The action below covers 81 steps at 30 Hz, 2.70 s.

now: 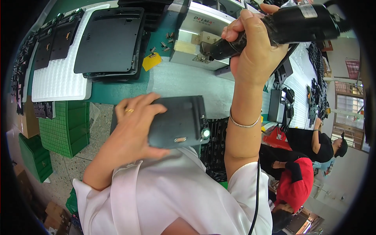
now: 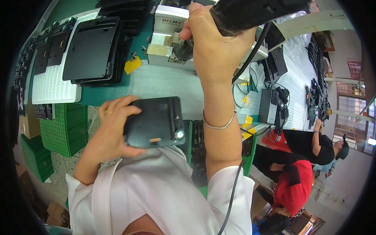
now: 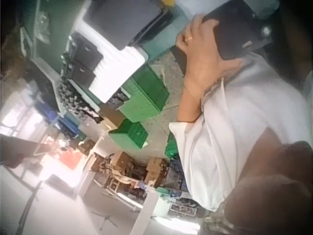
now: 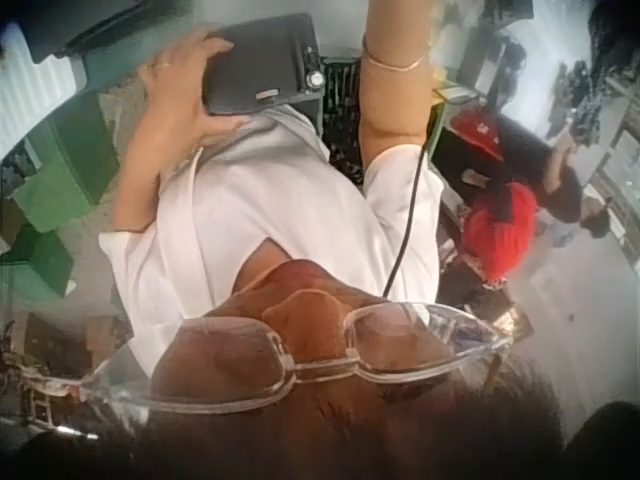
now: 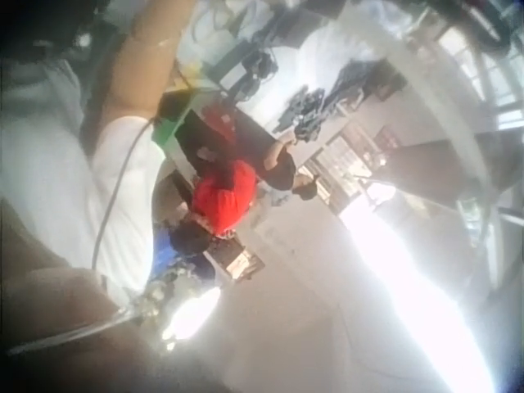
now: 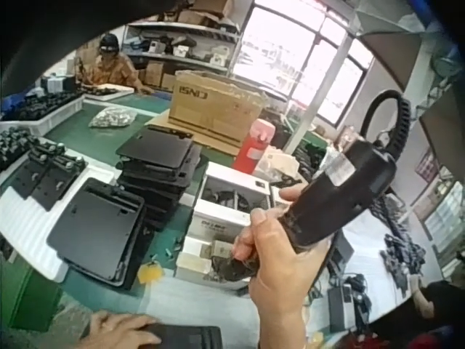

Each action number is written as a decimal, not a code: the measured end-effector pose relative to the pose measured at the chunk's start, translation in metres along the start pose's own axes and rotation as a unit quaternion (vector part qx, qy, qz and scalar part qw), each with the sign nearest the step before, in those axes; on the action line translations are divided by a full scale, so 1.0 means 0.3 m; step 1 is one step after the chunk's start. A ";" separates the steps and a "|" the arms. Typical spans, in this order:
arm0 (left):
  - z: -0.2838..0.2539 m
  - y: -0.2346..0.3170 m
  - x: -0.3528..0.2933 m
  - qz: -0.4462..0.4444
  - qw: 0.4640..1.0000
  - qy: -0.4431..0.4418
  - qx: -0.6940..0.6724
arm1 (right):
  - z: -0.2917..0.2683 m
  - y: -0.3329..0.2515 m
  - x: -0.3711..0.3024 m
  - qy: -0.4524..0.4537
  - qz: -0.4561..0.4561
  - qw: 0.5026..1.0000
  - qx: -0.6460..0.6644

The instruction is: The person drives screws into black plastic electronic enclosures using an electric screwdriver.

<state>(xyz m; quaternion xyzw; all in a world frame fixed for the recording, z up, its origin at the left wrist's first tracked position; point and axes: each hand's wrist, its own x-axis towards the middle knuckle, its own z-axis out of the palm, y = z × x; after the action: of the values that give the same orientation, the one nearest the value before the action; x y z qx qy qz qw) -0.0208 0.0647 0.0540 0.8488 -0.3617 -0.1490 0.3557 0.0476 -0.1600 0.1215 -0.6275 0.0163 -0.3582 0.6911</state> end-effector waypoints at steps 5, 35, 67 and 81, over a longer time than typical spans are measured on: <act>0.074 -0.057 0.109 0.027 0.998 0.007 0.048 | -0.133 -0.005 -0.068 -0.059 -0.052 0.987 0.143; 0.254 -0.037 0.169 0.195 0.965 0.157 0.083 | -0.258 0.004 -0.312 -0.047 0.006 0.996 0.081; 0.267 -0.066 0.174 0.203 0.964 0.153 0.075 | -0.216 0.002 -0.280 -0.084 -0.015 0.993 0.076; 0.256 -0.064 0.193 0.179 0.971 0.137 0.082 | -0.080 0.043 -0.072 -0.005 -0.193 0.979 0.070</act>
<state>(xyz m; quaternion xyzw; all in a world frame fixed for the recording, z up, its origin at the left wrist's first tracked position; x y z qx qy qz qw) -0.0100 -0.0058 -0.0135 0.8088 -0.4669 0.0650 0.3515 0.0263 -0.1700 0.0958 -0.5708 -0.1332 -0.4821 0.6512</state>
